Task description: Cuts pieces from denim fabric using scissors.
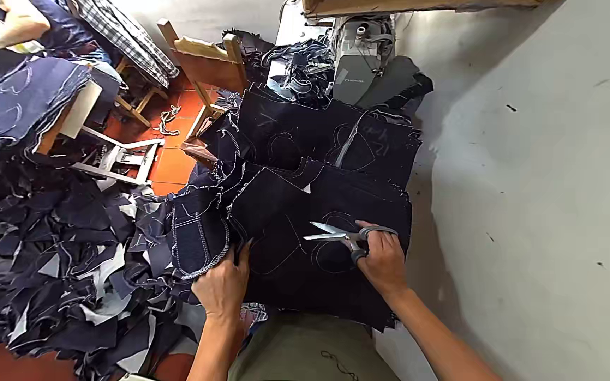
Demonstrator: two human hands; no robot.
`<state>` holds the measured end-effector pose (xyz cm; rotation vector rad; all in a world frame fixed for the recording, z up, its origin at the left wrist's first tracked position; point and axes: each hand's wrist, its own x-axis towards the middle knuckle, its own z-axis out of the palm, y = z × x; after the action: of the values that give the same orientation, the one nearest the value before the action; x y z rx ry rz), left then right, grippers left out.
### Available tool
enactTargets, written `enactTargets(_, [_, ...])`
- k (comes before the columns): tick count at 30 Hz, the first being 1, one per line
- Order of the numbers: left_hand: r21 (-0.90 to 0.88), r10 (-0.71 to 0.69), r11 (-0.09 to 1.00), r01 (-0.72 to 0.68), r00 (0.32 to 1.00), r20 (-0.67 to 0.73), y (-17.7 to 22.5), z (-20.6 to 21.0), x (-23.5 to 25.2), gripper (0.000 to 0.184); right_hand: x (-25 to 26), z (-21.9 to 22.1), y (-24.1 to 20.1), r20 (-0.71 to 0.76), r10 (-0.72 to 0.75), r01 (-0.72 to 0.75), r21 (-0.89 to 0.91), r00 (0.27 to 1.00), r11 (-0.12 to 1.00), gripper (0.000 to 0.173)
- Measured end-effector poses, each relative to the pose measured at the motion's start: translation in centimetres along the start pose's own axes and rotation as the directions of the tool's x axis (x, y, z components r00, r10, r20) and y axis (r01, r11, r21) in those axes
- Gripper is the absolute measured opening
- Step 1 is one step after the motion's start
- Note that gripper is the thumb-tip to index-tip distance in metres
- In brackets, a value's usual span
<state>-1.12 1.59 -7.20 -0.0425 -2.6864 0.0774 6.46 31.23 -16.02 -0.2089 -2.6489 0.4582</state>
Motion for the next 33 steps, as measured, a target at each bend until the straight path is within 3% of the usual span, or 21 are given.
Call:
enactTargets(2, [0.022,-0.013,1.000,0.011,0.995,0.094,0.4,-0.5,0.5,0.060,-0.6,0.1,-1.3,0.005,0.050,-0.050,-0.069,0.999,0.996,0.032])
enactTargets(3, [0.014,-0.058,0.998,0.056,0.970,0.235,0.8,-1.2,1.3,0.066,-0.6,0.3,-1.7,0.008,0.095,-0.094,-0.094,0.995,0.991,0.027])
enactTargets(4, [0.007,-0.119,0.992,0.129,0.893,0.433,1.2,-2.3,2.7,0.072,-0.4,0.5,-2.1,0.024,0.158,-0.155,-0.094,0.987,0.983,0.025])
enactTargets(5, [0.018,-0.171,0.979,0.203,0.772,0.612,1.5,-3.3,4.4,0.076,0.1,0.5,-2.5,0.060,0.231,-0.227,-0.066,0.971,0.972,0.025])
enactTargets(7, [0.081,-0.217,0.959,0.272,0.521,0.825,1.9,-4.3,7.5,0.078,1.2,0.2,-3.0,0.181,0.348,-0.355,0.004,0.920,0.935,0.026])
enactTargets(8, [0.119,-0.230,0.958,0.260,0.455,0.860,2.1,-4.4,8.6,0.077,1.7,0.1,-3.0,0.221,0.362,-0.374,0.015,0.906,0.927,0.027])
enactTargets(9, [0.155,-0.249,0.958,0.240,0.440,0.863,2.4,-4.3,9.3,0.076,2.1,0.2,-2.9,0.226,0.348,-0.360,0.013,0.910,0.933,0.028])
enactTargets(12, [0.230,-0.309,0.950,0.211,0.538,0.784,3.2,-4.1,9.3,0.073,2.9,-0.1,-2.8,0.195,0.303,-0.302,-0.034,0.933,0.953,0.041])
enactTargets(13, [0.210,-0.291,0.957,0.202,0.640,0.711,3.1,-4.1,8.4,0.071,2.8,-0.5,-2.9,0.195,0.315,-0.310,-0.056,0.929,0.949,0.048])
enactTargets(14, [0.145,-0.214,0.976,0.160,0.811,0.544,2.6,-3.5,6.9,0.066,2.5,-0.8,-2.9,0.195,0.332,-0.324,-0.075,0.923,0.943,0.049])
enactTargets(15, [0.062,-0.068,0.997,0.054,0.963,0.260,1.6,-2.2,5.4,0.058,2.1,-0.8,-2.7,0.191,0.340,-0.329,-0.086,0.921,0.940,0.045])
enactTargets(16, [-0.009,0.081,0.997,-0.081,0.997,-0.011,0.6,-0.8,4.6,0.048,1.8,-0.7,-2.4,0.199,0.340,-0.332,-0.072,0.919,0.941,0.040])
enactTargets(17, [-0.080,0.210,0.971,-0.226,0.963,-0.169,-0.1,0.2,4.2,0.036,1.6,-0.6,-2.0,0.222,0.335,-0.337,-0.030,0.916,0.941,0.036])
enactTargets(18, [-0.151,0.332,0.917,-0.369,0.916,-0.223,-0.6,0.9,4.0,0.018,1.7,-0.8,-1.4,0.259,0.330,-0.350,0.033,0.908,0.936,0.033])
enactTargets(19, [-0.192,0.449,0.852,-0.487,0.868,-0.210,-1.1,1.5,4.0,0.010,2.1,-1.1,-0.8,0.291,0.323,-0.363,0.093,0.900,0.927,0.033])
enactTargets(21, [-0.230,0.559,0.798,-0.557,0.827,-0.063,-1.4,1.8,4.8,0.021,4.0,-1.7,0.2,0.303,0.314,-0.375,0.170,0.900,0.911,0.034])
enactTargets(22, [-0.228,0.530,0.829,-0.510,0.848,0.028,-1.4,1.9,5.4,0.022,5.1,-2.0,0.6,0.317,0.329,-0.395,0.173,0.889,0.902,0.034])
enactTargets(24, [-0.180,0.411,0.907,-0.380,0.891,0.190,-1.4,2.3,6.3,0.050,7.3,-2.0,1.2,0.381,0.367,-0.435,0.107,0.848,0.894,0.037])
enactTargets(26, [-0.137,0.326,0.945,-0.298,0.893,0.311,-1.0,2.8,6.7,0.069,8.9,-2.0,1.3,0.447,0.399,-0.433,-0.027,0.801,0.901,0.043])
enactTargets(30, [-0.134,0.209,0.977,-0.164,0.853,0.478,-0.2,4.3,7.5,0.087,7.0,-1.4,-1.2,0.343,0.216,-0.274,0.131,0.914,0.953,0.066])
enactTargets(33, [-0.170,0.179,0.981,-0.095,0.781,0.598,-0.2,5.8,8.3,0.099,3.4,2.5,-1.3,0.271,0.065,-0.109,0.148,0.960,0.983,0.075])
